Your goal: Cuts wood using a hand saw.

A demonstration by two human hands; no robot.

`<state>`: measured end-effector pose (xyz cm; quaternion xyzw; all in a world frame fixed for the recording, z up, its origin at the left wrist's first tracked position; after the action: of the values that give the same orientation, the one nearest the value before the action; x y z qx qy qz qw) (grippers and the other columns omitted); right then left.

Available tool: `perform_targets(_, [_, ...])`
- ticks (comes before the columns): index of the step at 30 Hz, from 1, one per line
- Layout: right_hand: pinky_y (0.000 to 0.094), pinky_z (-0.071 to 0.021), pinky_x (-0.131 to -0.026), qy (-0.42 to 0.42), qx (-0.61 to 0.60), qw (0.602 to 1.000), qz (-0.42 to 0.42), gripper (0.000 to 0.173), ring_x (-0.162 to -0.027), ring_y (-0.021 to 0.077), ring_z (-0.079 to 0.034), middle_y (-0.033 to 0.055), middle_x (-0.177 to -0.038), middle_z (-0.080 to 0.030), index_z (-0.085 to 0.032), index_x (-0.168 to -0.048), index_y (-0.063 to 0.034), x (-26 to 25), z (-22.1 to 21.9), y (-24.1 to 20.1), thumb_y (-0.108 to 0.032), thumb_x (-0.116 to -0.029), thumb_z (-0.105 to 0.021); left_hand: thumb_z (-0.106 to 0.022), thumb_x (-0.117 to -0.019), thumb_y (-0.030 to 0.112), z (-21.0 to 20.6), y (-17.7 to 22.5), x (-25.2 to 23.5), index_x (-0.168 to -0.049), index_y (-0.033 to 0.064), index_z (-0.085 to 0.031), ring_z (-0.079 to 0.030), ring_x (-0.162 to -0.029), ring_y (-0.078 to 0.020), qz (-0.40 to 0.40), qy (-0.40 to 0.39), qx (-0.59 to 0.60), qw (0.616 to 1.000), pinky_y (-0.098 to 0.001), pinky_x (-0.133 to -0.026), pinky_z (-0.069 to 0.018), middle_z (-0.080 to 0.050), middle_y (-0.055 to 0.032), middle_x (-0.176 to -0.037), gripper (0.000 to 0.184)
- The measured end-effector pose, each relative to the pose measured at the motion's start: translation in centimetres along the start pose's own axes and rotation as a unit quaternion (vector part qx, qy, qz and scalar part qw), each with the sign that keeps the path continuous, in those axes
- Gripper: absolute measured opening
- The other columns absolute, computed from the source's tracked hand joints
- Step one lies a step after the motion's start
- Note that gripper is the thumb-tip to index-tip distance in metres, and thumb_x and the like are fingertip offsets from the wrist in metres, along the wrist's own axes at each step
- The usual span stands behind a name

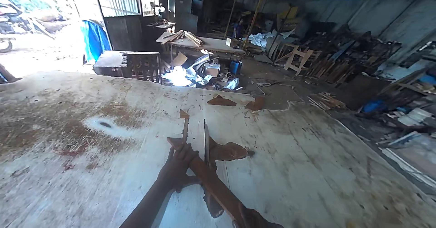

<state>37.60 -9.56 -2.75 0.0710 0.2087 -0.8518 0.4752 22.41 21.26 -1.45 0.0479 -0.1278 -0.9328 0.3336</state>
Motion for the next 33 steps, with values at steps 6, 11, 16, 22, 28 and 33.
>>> perform_targets(6, [0.0617, -0.0463, -0.094, 0.026, 0.001, 1.0, 0.008, 0.048, -0.113, 0.0368, -0.063, 0.0124, -0.131, -0.066, -0.065, -0.139, -0.0376, -1.3, 0.0, -0.3, -0.056, -0.0953, -0.06, -0.033, -0.0615, 0.106, -0.1, -0.8, -1.6, -0.159, 0.0407, -0.031, 0.002, -0.16, -0.0274, 0.002, 0.009, -0.014, 1.0, -0.062, -0.125, 0.0007, -0.014, -0.0005, -0.172, 0.118])
perform_targets(11, [0.0592, -0.0481, -0.091, 0.045, -0.002, 0.999, 0.012, 0.048, -0.112, 0.0357, -0.063, 0.0115, -0.131, -0.066, -0.065, -0.138, -0.0375, -2.7, -0.6, -0.7, -0.057, -0.0944, -0.06, -0.038, -0.0639, 0.104, -0.2, -1.8, -3.4, -0.159, 0.042, -0.031, 0.004, -0.159, -0.0256, 0.004, 0.005, -0.026, 1.0, -0.0634, -0.124, 0.0003, -0.011, 0.0011, -0.173, 0.114])
perform_targets(16, [0.0605, -0.0464, -0.092, 0.054, 0.006, 0.998, 0.017, 0.048, -0.112, 0.0356, -0.063, 0.0121, -0.132, -0.065, -0.065, -0.138, -0.0372, -3.4, -0.6, -1.1, -0.056, -0.0944, -0.059, -0.037, -0.0644, 0.104, 0.0, -2.0, -4.1, -0.158, 0.0424, -0.031, 0.005, -0.159, -0.0267, 0.0, -0.001, -0.023, 1.0, -0.0638, -0.124, 0.0006, -0.011, 0.0011, -0.173, 0.113])
perform_targets(22, [0.0614, -0.0465, -0.09, 0.077, 0.008, 0.996, 0.033, 0.049, -0.11, 0.0368, -0.063, 0.0142, -0.133, -0.065, -0.064, -0.139, -0.0362, -4.0, -0.9, -1.1, -0.056, -0.0952, -0.058, -0.042, -0.0662, 0.101, -0.2, -2.5, -4.7, -0.158, 0.0402, -0.034, 0.001, -0.159, -0.0283, -0.012, 0.026, -0.017, 0.999, -0.0655, -0.123, -0.0027, -0.014, -0.0003, -0.172, 0.111])
perform_targets(28, [0.0571, -0.0462, -0.09, 0.083, 0.016, 0.996, 0.033, 0.049, -0.108, 0.0315, -0.063, 0.0104, -0.132, -0.065, -0.064, -0.139, -0.0378, -4.5, -1.2, -1.3, -0.058, -0.0952, -0.056, -0.039, -0.0657, 0.103, -0.3, -2.9, -5.2, -0.157, 0.0412, -0.035, 0.0, -0.16, -0.0262, -0.016, 0.04, -0.022, 0.999, -0.0636, -0.124, -0.0012, -0.015, 0.002, -0.172, 0.11])
perform_targets(33, [0.0567, -0.0448, -0.09, 0.09, 0.016, 0.995, 0.03, 0.048, -0.108, 0.0313, -0.062, 0.0105, -0.131, -0.064, -0.064, -0.139, -0.0386, -4.5, -1.3, -1.3, -0.057, -0.0956, -0.055, -0.042, -0.065, 0.102, -0.3, -2.9, -5.4, -0.158, 0.0419, -0.034, 0.002, -0.16, -0.0257, -0.013, 0.033, -0.018, 0.999, -0.0642, -0.124, -0.0019, -0.014, 0.0023, -0.172, 0.111])
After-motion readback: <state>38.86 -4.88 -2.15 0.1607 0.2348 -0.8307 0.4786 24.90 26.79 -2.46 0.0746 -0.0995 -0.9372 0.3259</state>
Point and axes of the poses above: each hand's wrist, its own x-axis away from the middle knuckle, its own z-axis out of the back of the hand, y = z × x, the point moved 5 cm from there along -x, towards the middle knuckle
